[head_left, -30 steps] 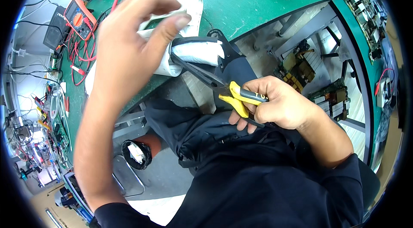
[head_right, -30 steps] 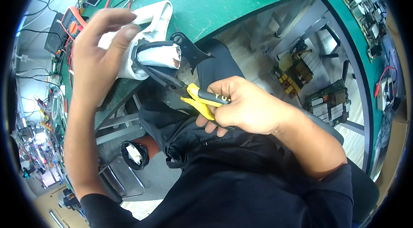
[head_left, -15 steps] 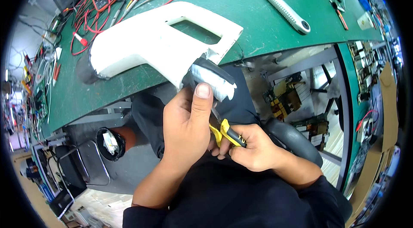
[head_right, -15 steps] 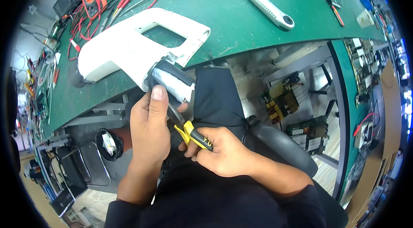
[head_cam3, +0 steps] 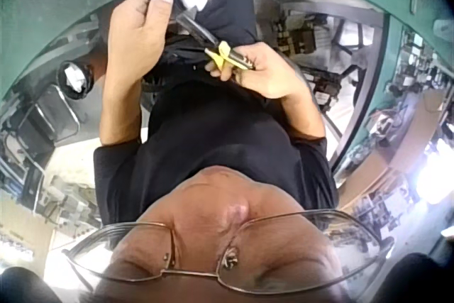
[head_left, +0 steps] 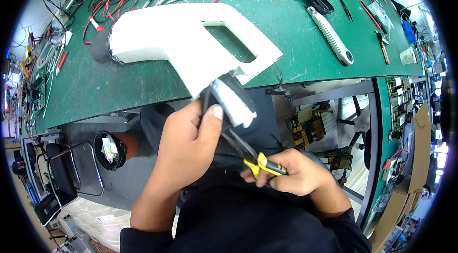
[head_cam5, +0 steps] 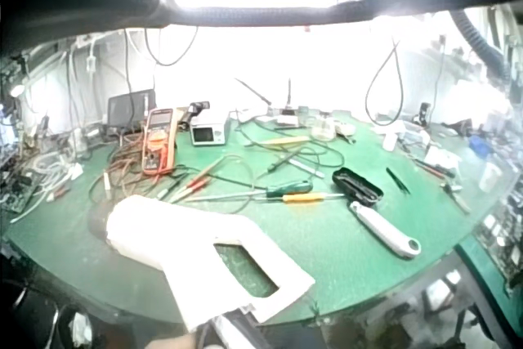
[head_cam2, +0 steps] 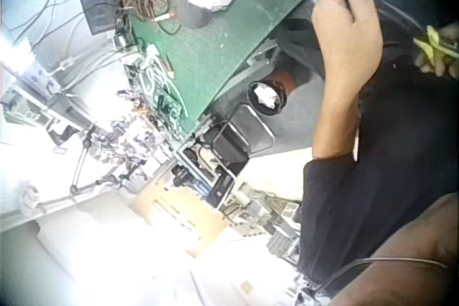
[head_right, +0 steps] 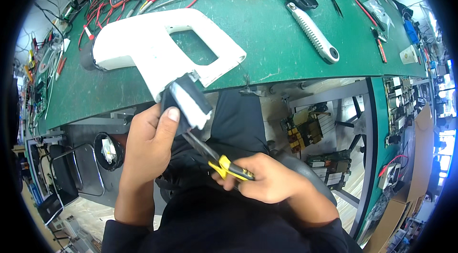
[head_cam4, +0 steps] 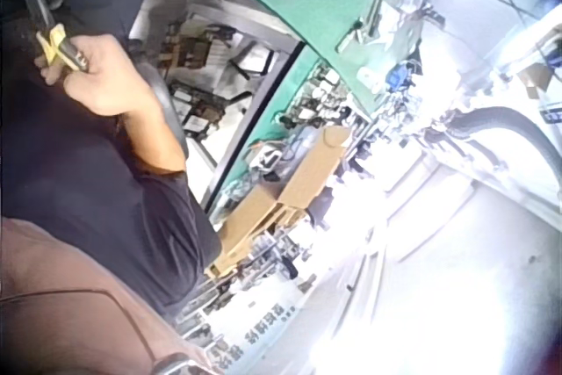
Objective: The person uses a utility knife and pliers to trim and remove material from a white plastic electronic component housing on a green workbench.
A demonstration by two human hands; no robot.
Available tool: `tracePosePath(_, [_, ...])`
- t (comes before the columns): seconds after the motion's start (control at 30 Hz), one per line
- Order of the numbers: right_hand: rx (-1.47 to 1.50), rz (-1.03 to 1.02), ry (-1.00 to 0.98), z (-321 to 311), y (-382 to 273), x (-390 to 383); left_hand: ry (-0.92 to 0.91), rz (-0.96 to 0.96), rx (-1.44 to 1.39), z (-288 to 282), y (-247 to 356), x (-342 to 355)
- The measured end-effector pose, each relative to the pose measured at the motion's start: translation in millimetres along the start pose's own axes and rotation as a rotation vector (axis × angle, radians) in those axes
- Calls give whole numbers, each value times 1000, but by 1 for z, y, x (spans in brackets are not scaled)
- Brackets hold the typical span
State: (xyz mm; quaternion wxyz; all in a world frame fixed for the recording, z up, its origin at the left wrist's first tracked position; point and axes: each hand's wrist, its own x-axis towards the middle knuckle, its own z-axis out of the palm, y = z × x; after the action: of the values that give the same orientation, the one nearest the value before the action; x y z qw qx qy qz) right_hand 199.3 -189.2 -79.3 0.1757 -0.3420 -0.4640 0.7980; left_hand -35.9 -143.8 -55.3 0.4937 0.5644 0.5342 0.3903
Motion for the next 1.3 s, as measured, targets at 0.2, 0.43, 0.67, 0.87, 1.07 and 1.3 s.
tracePosePath(0.2, [-254, -318, 308, -9, -23, -21, 109, -92, -71, -17, -3, 2])
tracePosePath(0.43, [-660, -526, 734, 8, -50, 13, 461, 21, -70, -11, -17, -17])
tracePosePath(0.67, [-1514, -358, 1199, -56, -93, 48, 703, 62, -257, -31, -35, -18])
tracePosePath(0.87, [-1613, -447, 1009, -90, -101, 71, 689, 60, -419, -40, -42, -15])
tracePosePath(1.07, [-1678, -134, 1289, -141, -103, 40, 682, 35, -367, -43, -39, -15])
tracePosePath(1.3, [-1596, -129, 1303, -168, -99, 37, 695, 34, -390, -45, -42, -9])
